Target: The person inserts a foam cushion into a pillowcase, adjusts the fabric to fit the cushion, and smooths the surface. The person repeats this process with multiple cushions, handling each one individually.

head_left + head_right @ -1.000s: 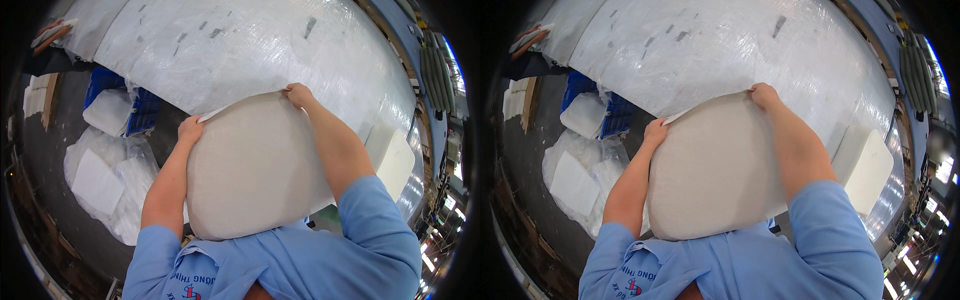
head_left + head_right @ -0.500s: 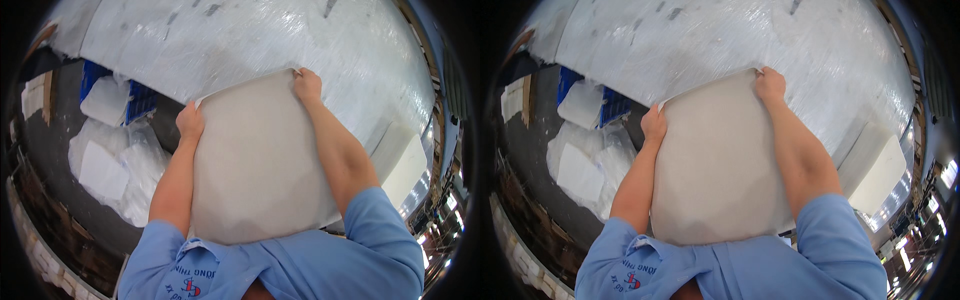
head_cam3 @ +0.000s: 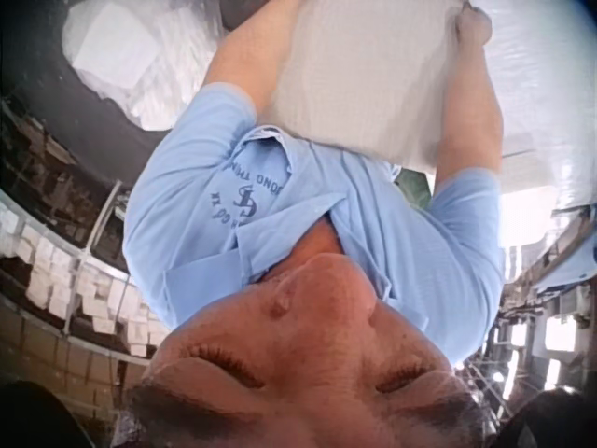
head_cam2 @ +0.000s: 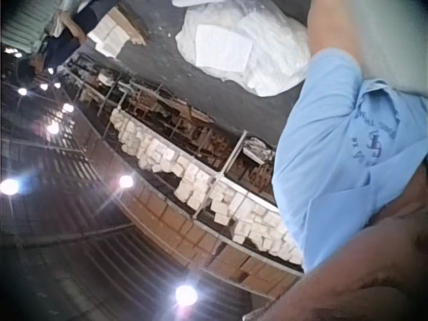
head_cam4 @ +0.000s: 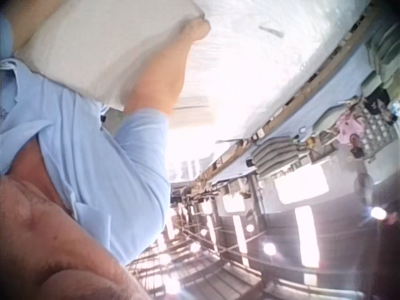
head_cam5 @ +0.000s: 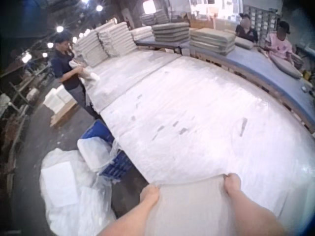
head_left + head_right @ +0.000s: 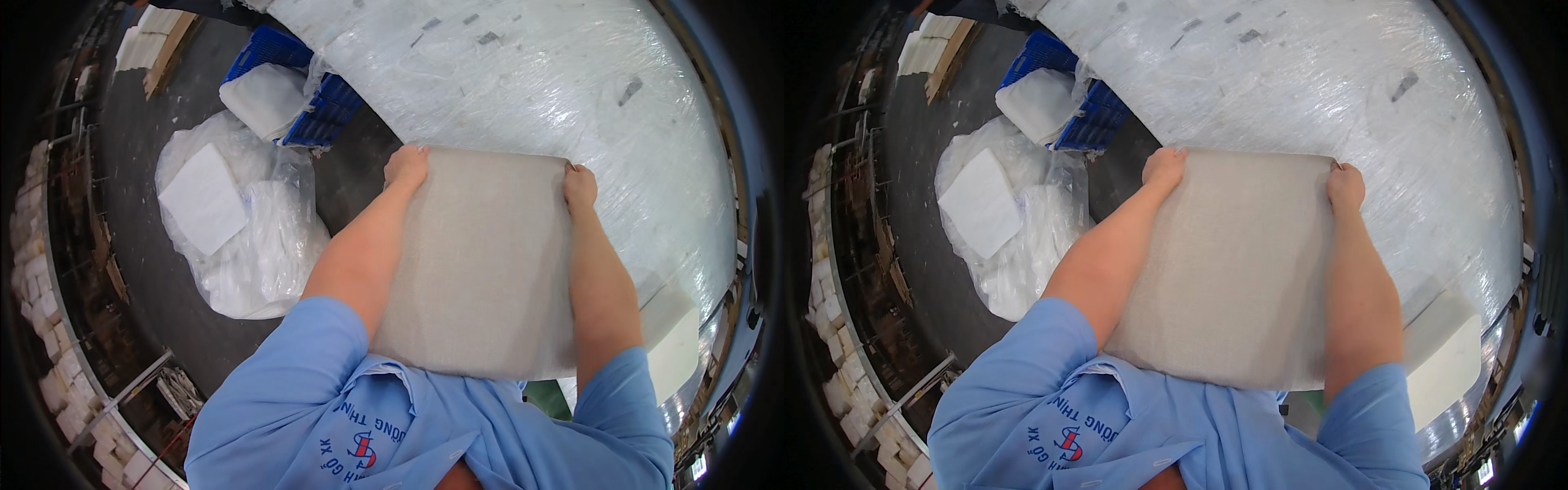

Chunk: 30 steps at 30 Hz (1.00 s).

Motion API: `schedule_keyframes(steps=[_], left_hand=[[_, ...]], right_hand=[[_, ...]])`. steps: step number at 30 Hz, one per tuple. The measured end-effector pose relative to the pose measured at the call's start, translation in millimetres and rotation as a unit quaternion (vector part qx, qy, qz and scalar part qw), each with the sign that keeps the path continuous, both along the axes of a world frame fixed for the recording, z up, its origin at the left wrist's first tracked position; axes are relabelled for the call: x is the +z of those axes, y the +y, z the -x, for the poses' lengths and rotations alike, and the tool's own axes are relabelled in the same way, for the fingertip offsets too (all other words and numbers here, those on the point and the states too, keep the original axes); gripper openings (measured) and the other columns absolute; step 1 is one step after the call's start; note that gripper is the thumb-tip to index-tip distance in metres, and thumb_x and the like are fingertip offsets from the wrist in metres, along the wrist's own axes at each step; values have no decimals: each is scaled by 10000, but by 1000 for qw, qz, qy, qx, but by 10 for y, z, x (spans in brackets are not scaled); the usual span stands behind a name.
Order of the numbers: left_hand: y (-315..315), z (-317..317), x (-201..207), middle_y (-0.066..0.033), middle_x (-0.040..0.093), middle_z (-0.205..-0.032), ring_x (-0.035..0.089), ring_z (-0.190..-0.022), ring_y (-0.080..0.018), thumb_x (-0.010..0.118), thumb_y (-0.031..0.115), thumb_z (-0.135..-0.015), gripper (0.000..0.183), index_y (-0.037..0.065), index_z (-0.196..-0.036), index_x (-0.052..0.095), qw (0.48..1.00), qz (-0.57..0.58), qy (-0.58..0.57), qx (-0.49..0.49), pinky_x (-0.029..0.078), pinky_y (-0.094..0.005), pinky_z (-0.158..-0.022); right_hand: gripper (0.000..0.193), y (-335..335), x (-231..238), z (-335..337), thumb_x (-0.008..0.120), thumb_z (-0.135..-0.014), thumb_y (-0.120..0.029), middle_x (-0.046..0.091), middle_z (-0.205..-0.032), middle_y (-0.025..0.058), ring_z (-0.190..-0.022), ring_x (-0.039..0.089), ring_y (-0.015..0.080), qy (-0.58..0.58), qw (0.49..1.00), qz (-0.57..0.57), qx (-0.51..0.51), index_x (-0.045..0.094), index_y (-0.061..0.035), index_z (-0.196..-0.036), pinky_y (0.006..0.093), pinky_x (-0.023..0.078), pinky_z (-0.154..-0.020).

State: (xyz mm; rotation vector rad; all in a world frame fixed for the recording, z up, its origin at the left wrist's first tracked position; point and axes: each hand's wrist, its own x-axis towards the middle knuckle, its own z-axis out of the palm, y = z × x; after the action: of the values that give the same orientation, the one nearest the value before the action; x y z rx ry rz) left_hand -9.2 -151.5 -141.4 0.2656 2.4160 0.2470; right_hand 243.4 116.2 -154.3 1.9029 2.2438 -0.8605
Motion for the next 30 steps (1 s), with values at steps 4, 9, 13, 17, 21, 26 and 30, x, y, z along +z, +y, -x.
schedule_keyframes(steps=[4,9,13,17,21,26,30], left_hand=[[-27,-57,20,-247,741,-1145,688,-1137,-439,552,426,-1072,439,31,-1100,739,998,-53,41,5,522,-535,-959],[-58,-45,-213,-278,723,-1013,693,-1003,-472,570,425,-1051,447,4,-991,711,985,-120,121,-14,515,-554,-874],[-256,-167,-294,-269,724,-949,693,-929,-483,586,400,-1044,418,11,-939,697,982,-127,135,-32,510,-568,-819],[44,88,-167,-257,698,-851,690,-833,-443,640,388,-1019,430,-12,-867,683,982,-155,103,-24,505,-529,-762],[-56,186,-187,-204,664,-734,656,-703,-338,693,374,-995,426,-20,-833,703,977,-211,1,36,487,-469,-706],[-110,175,-233,-183,670,-727,644,-684,-292,707,372,-988,398,-7,-867,725,979,-198,-25,52,485,-453,-699],[-64,93,-352,-216,676,-752,661,-709,-371,712,366,-980,400,-2,-827,683,977,-194,76,47,496,-484,-705]], right_hand=[[355,-47,-62,7,616,-1025,-345,769,-1101,199,-1026,716,395,-5,999,9,-31,781,-40,-1101,466,531,-923],[340,-73,-222,57,628,-1009,-338,772,-1016,193,-990,711,395,-16,997,-55,-47,770,-30,-1003,469,532,-899],[357,-234,-206,-93,644,-1006,-342,760,-929,204,-878,705,365,30,997,-47,-49,768,-7,-998,457,520,-828],[319,-46,-88,34,670,-1002,-308,758,-870,161,-815,694,287,90,989,-37,-110,778,-7,-1006,420,519,-805],[295,-27,82,82,671,-1002,-287,770,-909,140,-850,696,265,105,985,10,-137,785,-16,-1022,409,526,-835],[270,-89,56,45,662,-999,-267,784,-983,145,-931,717,294,85,987,13,-139,787,-35,-1062,404,537,-882],[270,-163,-37,87,663,-1000,-269,780,-976,150,-930,713,312,49,990,-11,-133,783,-34,-1057,407,537,-878]])
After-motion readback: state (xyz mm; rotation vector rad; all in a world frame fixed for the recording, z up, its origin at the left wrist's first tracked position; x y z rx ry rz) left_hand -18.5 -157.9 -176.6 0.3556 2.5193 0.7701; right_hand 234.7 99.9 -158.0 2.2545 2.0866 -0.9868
